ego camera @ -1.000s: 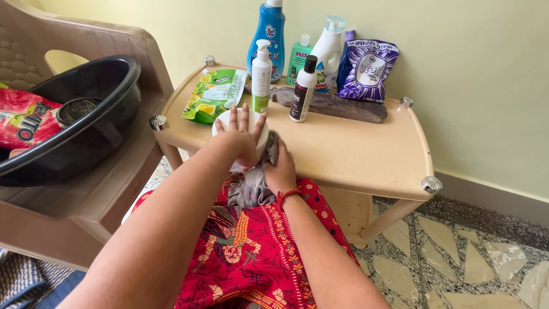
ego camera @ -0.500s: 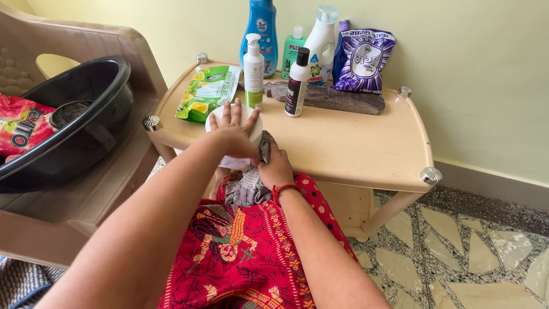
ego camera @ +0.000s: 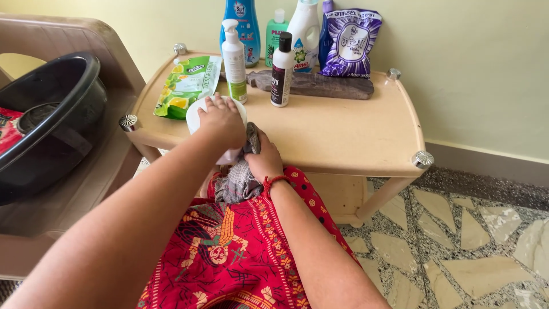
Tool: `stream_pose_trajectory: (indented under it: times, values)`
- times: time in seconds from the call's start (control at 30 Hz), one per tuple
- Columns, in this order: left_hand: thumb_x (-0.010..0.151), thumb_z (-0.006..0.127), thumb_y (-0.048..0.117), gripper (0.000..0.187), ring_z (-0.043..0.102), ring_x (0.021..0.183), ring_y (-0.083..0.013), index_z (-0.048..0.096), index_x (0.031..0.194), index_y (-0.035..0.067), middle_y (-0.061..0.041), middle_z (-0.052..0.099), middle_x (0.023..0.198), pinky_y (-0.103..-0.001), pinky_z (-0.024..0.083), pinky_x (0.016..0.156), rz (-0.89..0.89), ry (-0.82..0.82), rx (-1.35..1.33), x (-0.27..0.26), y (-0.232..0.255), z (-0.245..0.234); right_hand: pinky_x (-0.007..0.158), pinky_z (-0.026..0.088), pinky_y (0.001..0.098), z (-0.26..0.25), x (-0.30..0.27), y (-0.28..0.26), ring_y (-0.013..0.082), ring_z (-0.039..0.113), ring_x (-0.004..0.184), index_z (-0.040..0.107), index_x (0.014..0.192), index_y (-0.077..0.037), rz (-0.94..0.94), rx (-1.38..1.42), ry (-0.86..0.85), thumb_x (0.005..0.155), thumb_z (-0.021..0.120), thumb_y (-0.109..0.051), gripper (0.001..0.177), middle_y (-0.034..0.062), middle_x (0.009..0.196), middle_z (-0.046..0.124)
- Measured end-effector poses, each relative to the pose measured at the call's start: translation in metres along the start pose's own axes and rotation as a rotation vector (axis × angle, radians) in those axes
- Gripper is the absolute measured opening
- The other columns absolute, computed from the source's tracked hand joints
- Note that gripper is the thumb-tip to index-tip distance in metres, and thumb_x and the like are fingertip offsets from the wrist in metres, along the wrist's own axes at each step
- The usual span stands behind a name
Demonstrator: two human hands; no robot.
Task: Cleaning and organizing various household cleaning products and a washbasin.
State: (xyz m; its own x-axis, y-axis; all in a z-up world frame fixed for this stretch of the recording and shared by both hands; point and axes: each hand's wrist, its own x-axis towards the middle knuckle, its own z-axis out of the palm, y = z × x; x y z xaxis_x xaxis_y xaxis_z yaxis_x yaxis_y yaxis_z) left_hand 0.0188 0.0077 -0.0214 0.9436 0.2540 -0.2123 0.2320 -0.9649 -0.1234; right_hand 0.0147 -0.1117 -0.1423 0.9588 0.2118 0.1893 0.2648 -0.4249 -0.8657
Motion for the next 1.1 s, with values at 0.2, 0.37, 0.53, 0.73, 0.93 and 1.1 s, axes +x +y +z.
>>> stream_pose_trajectory:
  times: [0.2, 0.37, 0.53, 0.73, 0.93, 1.1]
  values:
    - [0.083, 0.064, 0.014, 0.098, 0.013, 0.147, -0.0648, 0.012, 0.166, 0.019, -0.011, 0.008, 0.174, -0.068, 0.028, 0.117, 0.295, 0.051, -0.056, 0.006, -0.026, 0.012, 0.100, 0.051, 0.0323, 0.005, 0.007, 0.008, 0.0213, 0.068, 0.114, 0.055, 0.143, -0.010, 0.128, 0.412, 0.167, 0.079, 0.071, 0.003, 0.067, 0.0117, 0.125, 0.072]
    - [0.080, 0.070, 0.020, 0.084, 0.009, 0.146, -0.0672, 0.032, 0.156, 0.026, -0.036, 0.006, 0.166, -0.065, 0.022, 0.119, 0.241, 0.053, -0.219, -0.020, -0.030, 0.000, 0.096, 0.051, 0.0313, 0.006, 0.009, 0.010, 0.0192, 0.067, 0.108, 0.054, 0.143, -0.009, 0.188, 0.580, 0.177, 0.078, 0.069, 0.004, 0.068, 0.0089, 0.122, 0.070]
    - [0.084, 0.070, 0.034, 0.078, 0.009, 0.152, -0.0603, 0.035, 0.153, 0.024, -0.027, 0.015, 0.169, -0.064, 0.018, 0.123, 0.249, 0.063, -0.266, -0.015, -0.040, 0.010, 0.097, 0.051, 0.0318, 0.010, 0.013, 0.020, 0.0198, 0.068, 0.107, 0.056, 0.139, -0.006, 0.217, 0.493, 0.129, 0.078, 0.071, 0.004, 0.063, 0.0093, 0.119, 0.071]
    - [0.096, 0.053, 0.062, 0.092, 0.005, 0.154, -0.0504, 0.015, 0.159, 0.008, -0.026, 0.015, 0.166, -0.063, 0.006, 0.122, 0.233, 0.227, -0.269, -0.016, -0.033, 0.031, 0.098, 0.053, 0.0362, 0.002, 0.001, -0.001, 0.0242, 0.070, 0.111, 0.057, 0.141, -0.008, -0.024, 0.356, 0.087, 0.084, 0.068, -0.002, 0.059, 0.0121, 0.120, 0.072]
    - [0.085, 0.064, 0.061, 0.108, -0.003, 0.152, -0.0524, 0.009, 0.161, 0.008, -0.026, 0.003, 0.167, -0.066, 0.002, 0.119, 0.243, 0.229, -0.174, -0.023, -0.036, 0.032, 0.103, 0.049, 0.0439, -0.010, -0.007, -0.018, 0.0399, 0.063, 0.118, 0.046, 0.151, -0.011, -0.395, 0.127, 0.282, 0.082, 0.070, -0.003, 0.073, 0.0220, 0.126, 0.064]
    - [0.071, 0.079, 0.042, 0.124, -0.004, 0.154, -0.0516, 0.004, 0.163, 0.009, -0.025, 0.000, 0.169, -0.067, 0.003, 0.120, 0.225, 0.176, -0.119, -0.026, -0.035, 0.030, 0.107, 0.049, 0.0412, 0.008, 0.010, 0.021, 0.0353, 0.063, 0.126, 0.048, 0.150, -0.014, -0.067, 0.122, -0.001, 0.081, 0.065, -0.002, 0.072, 0.0196, 0.131, 0.067]
